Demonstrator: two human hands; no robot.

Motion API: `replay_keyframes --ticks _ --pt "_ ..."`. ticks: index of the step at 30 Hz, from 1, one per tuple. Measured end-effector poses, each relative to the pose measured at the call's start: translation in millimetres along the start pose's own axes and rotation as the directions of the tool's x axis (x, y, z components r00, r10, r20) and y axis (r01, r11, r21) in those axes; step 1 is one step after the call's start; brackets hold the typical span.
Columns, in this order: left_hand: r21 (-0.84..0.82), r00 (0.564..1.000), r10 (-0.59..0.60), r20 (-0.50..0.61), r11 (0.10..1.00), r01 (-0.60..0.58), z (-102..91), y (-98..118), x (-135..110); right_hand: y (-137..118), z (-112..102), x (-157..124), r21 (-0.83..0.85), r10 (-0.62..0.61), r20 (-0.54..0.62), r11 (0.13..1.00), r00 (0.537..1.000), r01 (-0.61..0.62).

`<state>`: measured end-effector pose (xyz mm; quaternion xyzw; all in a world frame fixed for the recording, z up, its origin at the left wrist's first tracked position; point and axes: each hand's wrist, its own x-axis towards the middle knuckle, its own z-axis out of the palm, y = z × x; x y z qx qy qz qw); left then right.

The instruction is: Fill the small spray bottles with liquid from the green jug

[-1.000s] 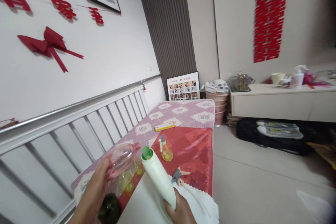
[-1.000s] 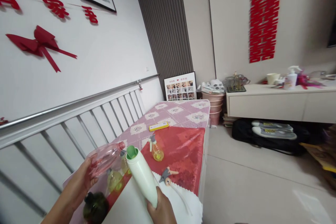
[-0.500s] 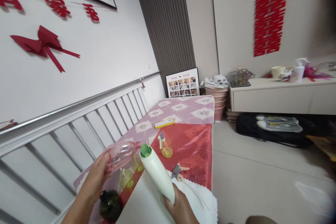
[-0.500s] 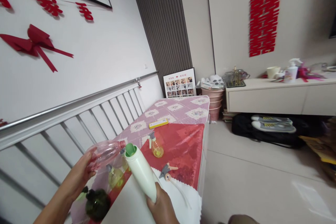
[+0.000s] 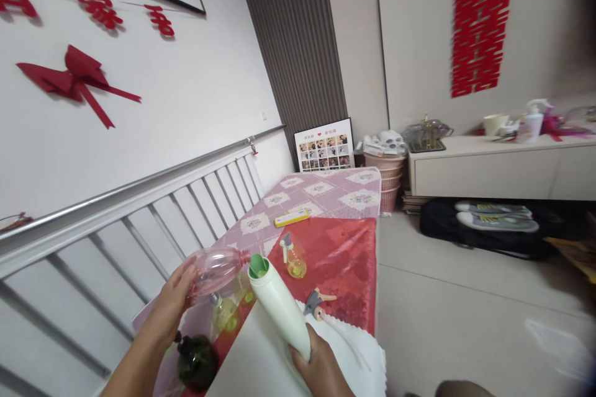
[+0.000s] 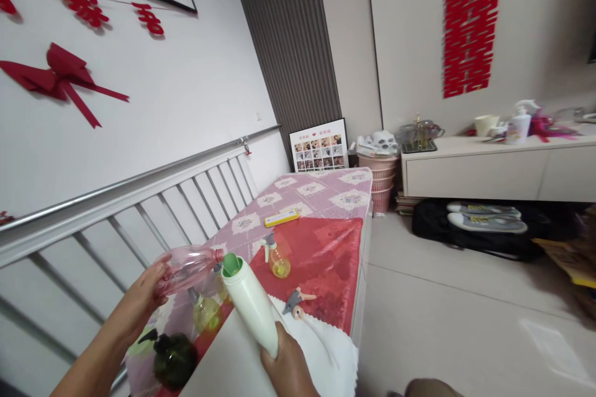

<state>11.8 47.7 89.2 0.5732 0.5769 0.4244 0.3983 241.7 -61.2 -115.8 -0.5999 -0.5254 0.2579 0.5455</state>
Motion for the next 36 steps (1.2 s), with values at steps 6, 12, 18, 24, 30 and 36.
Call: replay_keyframes --ticks 6,12,18,24,30,36 --pt "0.018 1.0 -0.014 0.021 1.0 0.014 -0.1 9.3 0.4 -2.6 -2.1 -0.1 0.001 -0.001 -0.003 1.0 1.0 0.001" --pt "0.045 0.999 -0.023 0.024 0.999 0.022 0.2 17.3 -0.6 -4.6 -4.3 1.4 -0.014 0.006 0.009 1.0 1.0 -0.006" --pt "0.062 0.999 -0.011 0.037 0.998 0.009 0.0 23.7 -0.8 -3.8 -3.4 0.0 -0.025 0.014 0.021 1.0 1.0 -0.013" --pt "0.121 0.999 -0.01 0.041 0.993 0.005 -0.7 30.2 -0.7 -2.1 -3.0 -0.6 -0.039 0.017 0.027 0.999 0.999 -0.016" --pt "0.168 0.999 -0.006 0.047 0.986 -0.002 -3.5 32.7 1.6 -2.6 -3.3 0.4 -0.048 0.013 0.026 0.999 1.0 -0.011" --pt "0.198 0.999 -0.008 0.038 0.98 0.0 -0.9 40.8 0.5 0.5 -1.2 0.8 -0.053 0.01 0.032 0.999 0.999 -0.009"
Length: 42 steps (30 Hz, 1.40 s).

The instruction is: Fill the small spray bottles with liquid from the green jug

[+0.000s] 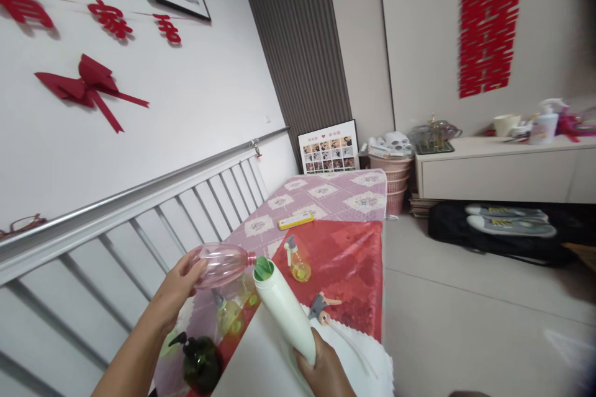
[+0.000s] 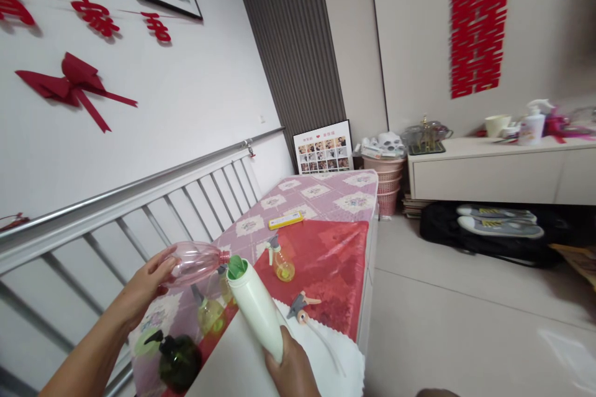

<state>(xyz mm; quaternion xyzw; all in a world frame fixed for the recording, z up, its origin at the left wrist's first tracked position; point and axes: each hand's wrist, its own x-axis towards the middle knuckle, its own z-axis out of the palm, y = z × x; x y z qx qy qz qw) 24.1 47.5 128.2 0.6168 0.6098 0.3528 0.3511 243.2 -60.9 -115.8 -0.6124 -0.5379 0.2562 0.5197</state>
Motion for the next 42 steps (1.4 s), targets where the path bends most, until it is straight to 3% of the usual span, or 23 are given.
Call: replay_keyframes --ticks 42 --pt "0.048 1.0 0.001 0.008 0.999 -0.002 0.5 11.0 -5.2 2.9 1.3 -0.1 0.06 -0.011 -0.032 0.998 0.999 0.013"
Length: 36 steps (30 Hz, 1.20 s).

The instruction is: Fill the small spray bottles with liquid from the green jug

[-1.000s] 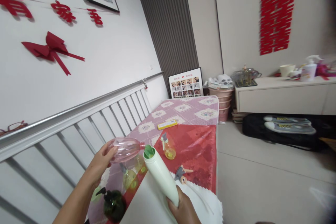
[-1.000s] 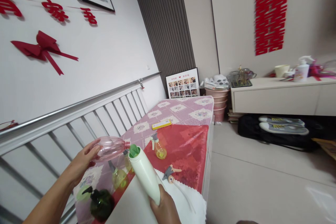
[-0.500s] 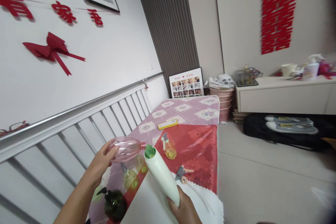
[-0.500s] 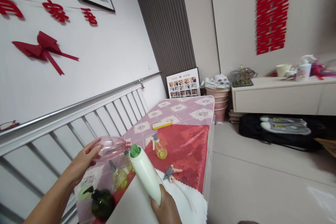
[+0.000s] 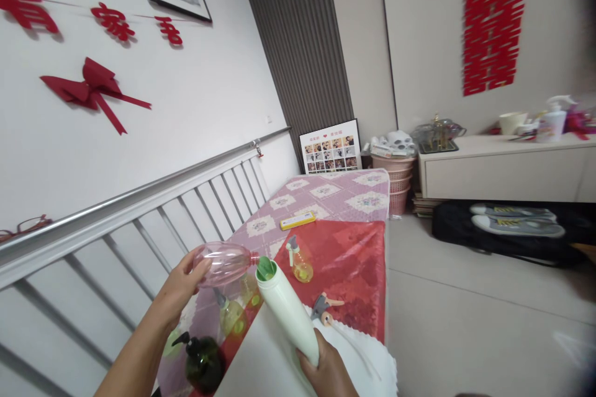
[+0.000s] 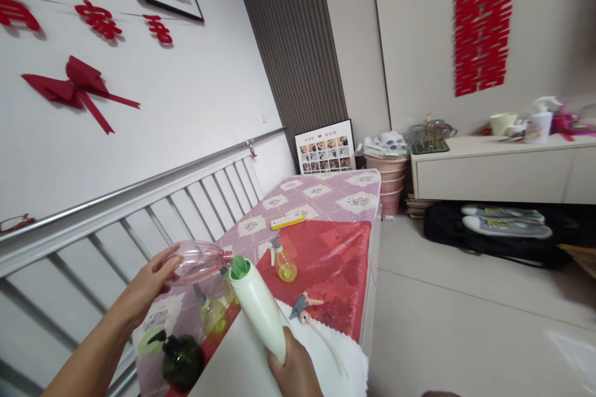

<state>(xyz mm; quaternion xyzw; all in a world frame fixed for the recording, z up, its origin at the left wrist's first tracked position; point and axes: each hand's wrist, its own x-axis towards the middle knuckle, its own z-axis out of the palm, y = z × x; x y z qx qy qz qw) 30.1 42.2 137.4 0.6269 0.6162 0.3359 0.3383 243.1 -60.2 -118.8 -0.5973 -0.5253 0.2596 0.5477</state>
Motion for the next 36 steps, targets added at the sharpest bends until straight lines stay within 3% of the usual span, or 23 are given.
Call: replay_keyframes --ticks 36 --pt "0.047 1.0 0.017 -0.002 0.999 -0.017 0.3 6.1 -0.2 -1.9 -4.0 -1.4 0.005 -0.009 -0.005 1.0 1.0 0.009"
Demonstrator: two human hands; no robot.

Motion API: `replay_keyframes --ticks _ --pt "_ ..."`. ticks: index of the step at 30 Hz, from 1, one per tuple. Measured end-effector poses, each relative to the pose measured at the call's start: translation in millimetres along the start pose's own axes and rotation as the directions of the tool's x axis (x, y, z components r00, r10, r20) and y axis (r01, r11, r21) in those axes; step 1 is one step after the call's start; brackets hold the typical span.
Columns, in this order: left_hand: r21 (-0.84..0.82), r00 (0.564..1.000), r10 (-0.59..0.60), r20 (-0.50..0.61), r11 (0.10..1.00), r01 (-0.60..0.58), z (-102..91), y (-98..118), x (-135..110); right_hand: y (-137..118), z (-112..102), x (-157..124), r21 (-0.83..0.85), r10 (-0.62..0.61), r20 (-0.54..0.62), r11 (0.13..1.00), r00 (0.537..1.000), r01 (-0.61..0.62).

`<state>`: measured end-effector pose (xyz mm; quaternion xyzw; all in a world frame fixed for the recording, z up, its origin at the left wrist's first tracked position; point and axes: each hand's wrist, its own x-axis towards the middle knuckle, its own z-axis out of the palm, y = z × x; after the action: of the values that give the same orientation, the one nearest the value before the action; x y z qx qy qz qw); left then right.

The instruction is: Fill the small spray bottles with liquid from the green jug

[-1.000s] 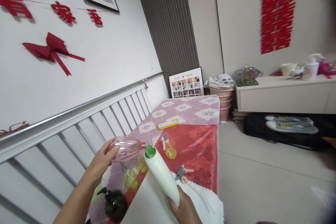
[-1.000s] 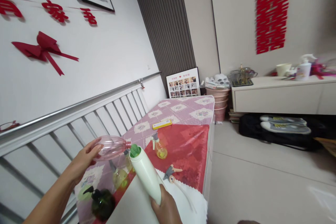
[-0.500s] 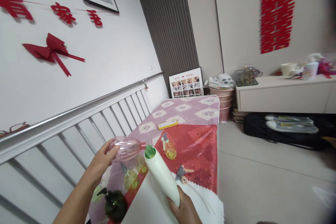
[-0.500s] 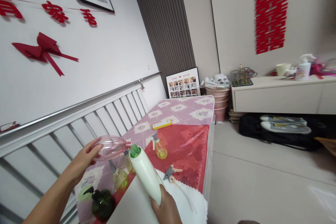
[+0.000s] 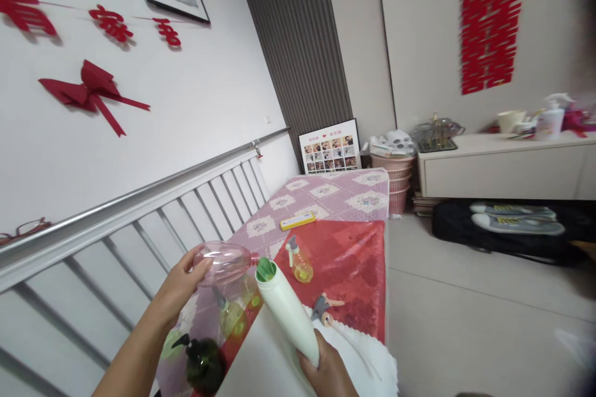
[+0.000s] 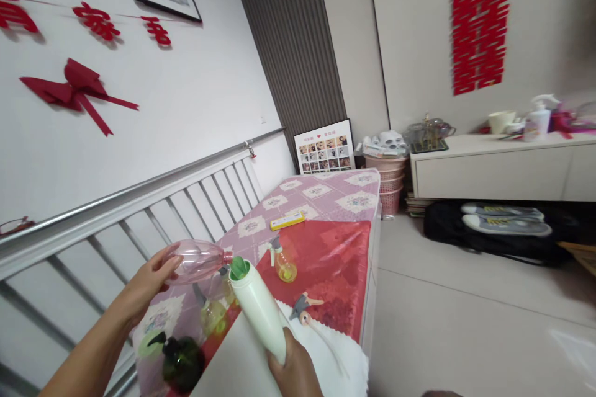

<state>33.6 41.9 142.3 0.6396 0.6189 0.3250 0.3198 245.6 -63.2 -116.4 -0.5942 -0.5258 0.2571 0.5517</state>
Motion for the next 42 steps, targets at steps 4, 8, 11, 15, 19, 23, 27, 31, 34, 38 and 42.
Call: replay_keyframes --ticks 4,8,11,15,19,23,27,31,34,38,42 --pt "0.012 1.0 0.015 -0.001 1.0 -0.015 -0.1 -0.9 1.1 0.9 0.8 0.4 -0.006 -0.001 0.002 1.0 1.0 0.001" --pt "0.02 1.0 0.013 0.011 1.0 -0.013 -0.6 -0.9 3.6 2.5 2.1 1.0 -0.017 0.001 0.008 1.0 1.0 -0.001" --pt "0.022 1.0 0.02 0.022 1.0 -0.021 -1.4 -0.4 4.3 2.9 2.3 1.6 -0.017 0.002 0.016 1.0 1.0 -0.002" --pt "0.032 1.0 0.027 0.014 0.999 -0.028 -2.4 0.0 4.4 3.9 2.6 2.0 -0.017 0.004 0.025 1.0 1.0 -0.004" --pt "0.032 0.999 0.039 0.021 0.999 -0.04 -2.3 0.9 6.4 5.6 3.7 1.7 -0.022 0.009 0.025 1.0 1.0 -0.009" --pt "0.04 0.998 0.056 0.016 0.998 -0.057 -2.4 1.6 8.7 5.5 3.7 1.4 -0.023 0.009 0.021 1.0 1.0 -0.008" --pt "0.037 0.996 0.084 0.028 0.996 -0.085 -2.9 5.2 6.6 5.6 3.5 1.4 -0.025 0.006 0.015 1.0 1.0 -0.005" --pt "0.05 0.996 0.086 0.038 0.995 -0.088 -2.7 10.3 2.6 5.4 3.3 1.3 -0.025 0.003 0.0 1.0 1.0 -0.003" --pt "0.059 0.995 0.096 0.032 0.993 -0.097 -2.9 11.3 3.1 3.2 1.8 1.2 -0.026 -0.001 -0.006 1.0 1.0 0.0" --pt "0.064 0.993 0.115 0.039 0.991 -0.117 -4.6 10.4 7.6 1.6 0.4 1.4 -0.041 -0.001 0.014 0.999 1.0 0.001" --pt "0.09 0.994 0.102 0.04 0.99 -0.105 -6.4 10.2 10.4 4.6 1.9 1.7 -0.037 -0.001 0.007 0.999 1.0 0.001"
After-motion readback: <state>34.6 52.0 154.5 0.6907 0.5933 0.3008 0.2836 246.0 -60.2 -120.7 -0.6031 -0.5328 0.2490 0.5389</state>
